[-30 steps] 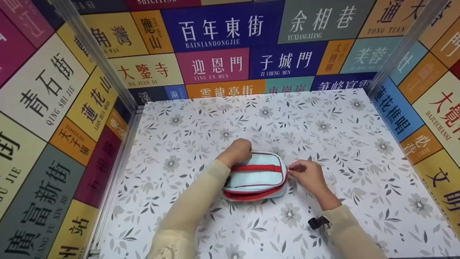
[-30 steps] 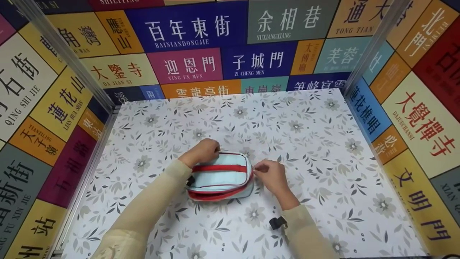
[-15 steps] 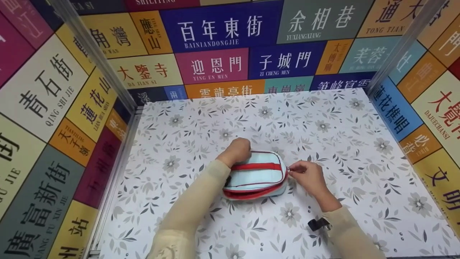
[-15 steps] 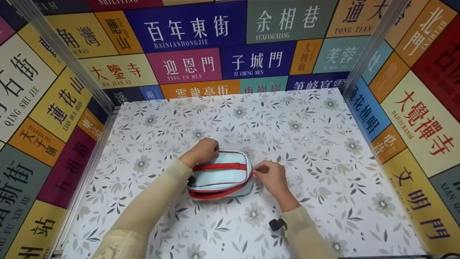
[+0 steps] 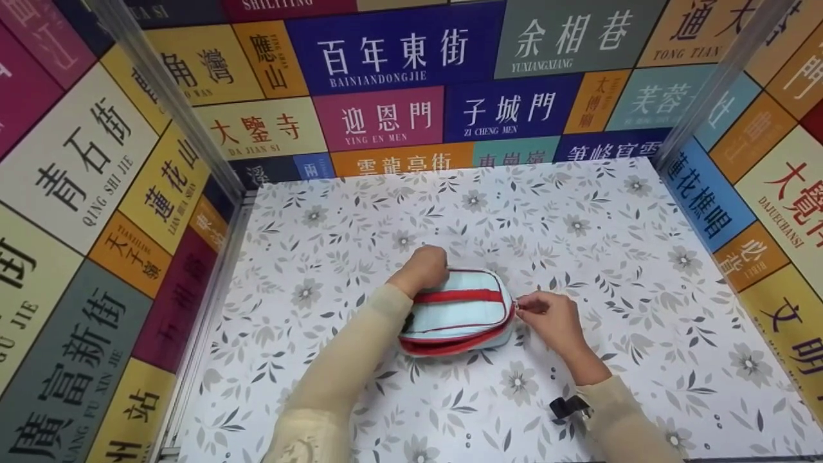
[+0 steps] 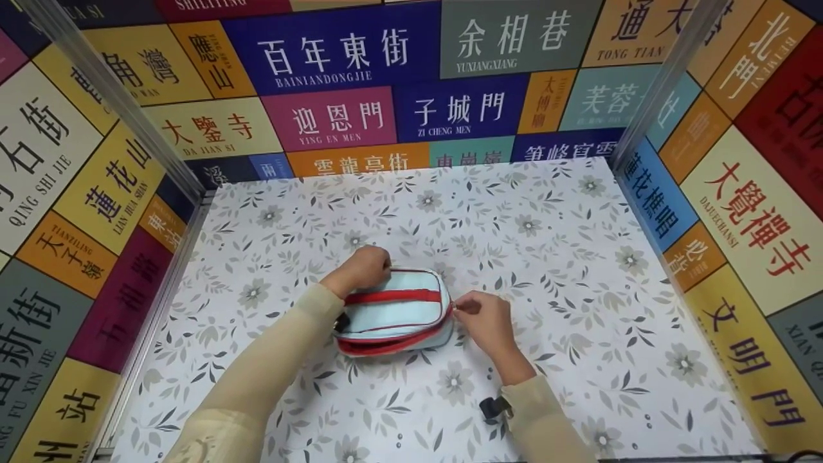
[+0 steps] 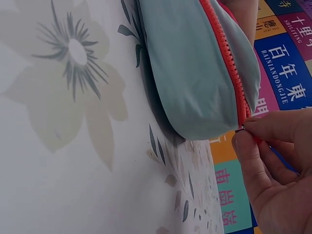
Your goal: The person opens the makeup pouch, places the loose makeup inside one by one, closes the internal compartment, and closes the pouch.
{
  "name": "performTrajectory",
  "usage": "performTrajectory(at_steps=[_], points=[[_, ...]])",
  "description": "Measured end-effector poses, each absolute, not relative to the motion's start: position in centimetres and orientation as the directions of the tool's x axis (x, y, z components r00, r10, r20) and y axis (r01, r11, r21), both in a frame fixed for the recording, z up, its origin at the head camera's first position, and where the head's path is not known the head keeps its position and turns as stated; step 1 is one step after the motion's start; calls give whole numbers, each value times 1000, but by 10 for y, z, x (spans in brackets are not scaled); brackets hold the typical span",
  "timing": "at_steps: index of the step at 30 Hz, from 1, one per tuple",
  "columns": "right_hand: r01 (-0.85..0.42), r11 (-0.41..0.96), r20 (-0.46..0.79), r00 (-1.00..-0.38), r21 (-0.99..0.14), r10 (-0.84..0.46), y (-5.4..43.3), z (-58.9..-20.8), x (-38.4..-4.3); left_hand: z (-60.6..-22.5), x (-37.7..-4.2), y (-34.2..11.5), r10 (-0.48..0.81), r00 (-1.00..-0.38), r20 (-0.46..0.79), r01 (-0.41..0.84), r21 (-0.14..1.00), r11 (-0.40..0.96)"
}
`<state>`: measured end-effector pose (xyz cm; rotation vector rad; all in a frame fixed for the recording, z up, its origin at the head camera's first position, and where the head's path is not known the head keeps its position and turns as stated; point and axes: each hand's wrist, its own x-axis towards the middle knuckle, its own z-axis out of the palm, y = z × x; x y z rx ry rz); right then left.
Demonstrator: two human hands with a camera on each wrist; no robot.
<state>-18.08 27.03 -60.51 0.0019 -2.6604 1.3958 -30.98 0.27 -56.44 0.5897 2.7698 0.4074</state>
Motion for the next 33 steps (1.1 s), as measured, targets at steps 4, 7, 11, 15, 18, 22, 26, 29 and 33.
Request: performTrajectory(at_steps=[4, 7, 11, 15, 18, 22, 26, 29, 33], points=[[-57, 571, 119, -990, -819, 71, 268, -606, -179, -563, -310, 3, 421, -880, -217, 340, 329, 881], [-53, 566, 117, -990, -822, 77, 266, -606, -176, -563, -311, 3, 422, -881, -214, 342, 328, 881], [-51, 548, 116, -990, -835, 85, 263, -606, -172, -565, -312, 2, 423, -883, -205, 347, 324, 880], [-51, 527, 119, -988, -849, 96, 260, -607, -168, -567, -312, 2, 417, -887, -199, 340, 329, 881], [-51, 516, 125, -986, -855, 109, 258, -608, -164, -568, -311, 2, 412, -890, -197, 333, 338, 881], [-40, 503, 121, -984, -863, 131, 255, -609, -159, -568, -309, 2, 403, -893, -199, 320, 347, 881], [-20, 497, 109, -982, -868, 151, 252, -610, -155, -567, -309, 2, 396, -894, -211, 306, 359, 882], [-13, 497, 102, -983, -868, 152, 249, -609, -151, -568, -310, 2, 394, -892, -219, 303, 357, 884], [6, 488, 75, -986, -873, 146, 247, -609, -147, -569, -311, 3, 397, -890, -224, 309, 343, 887]])
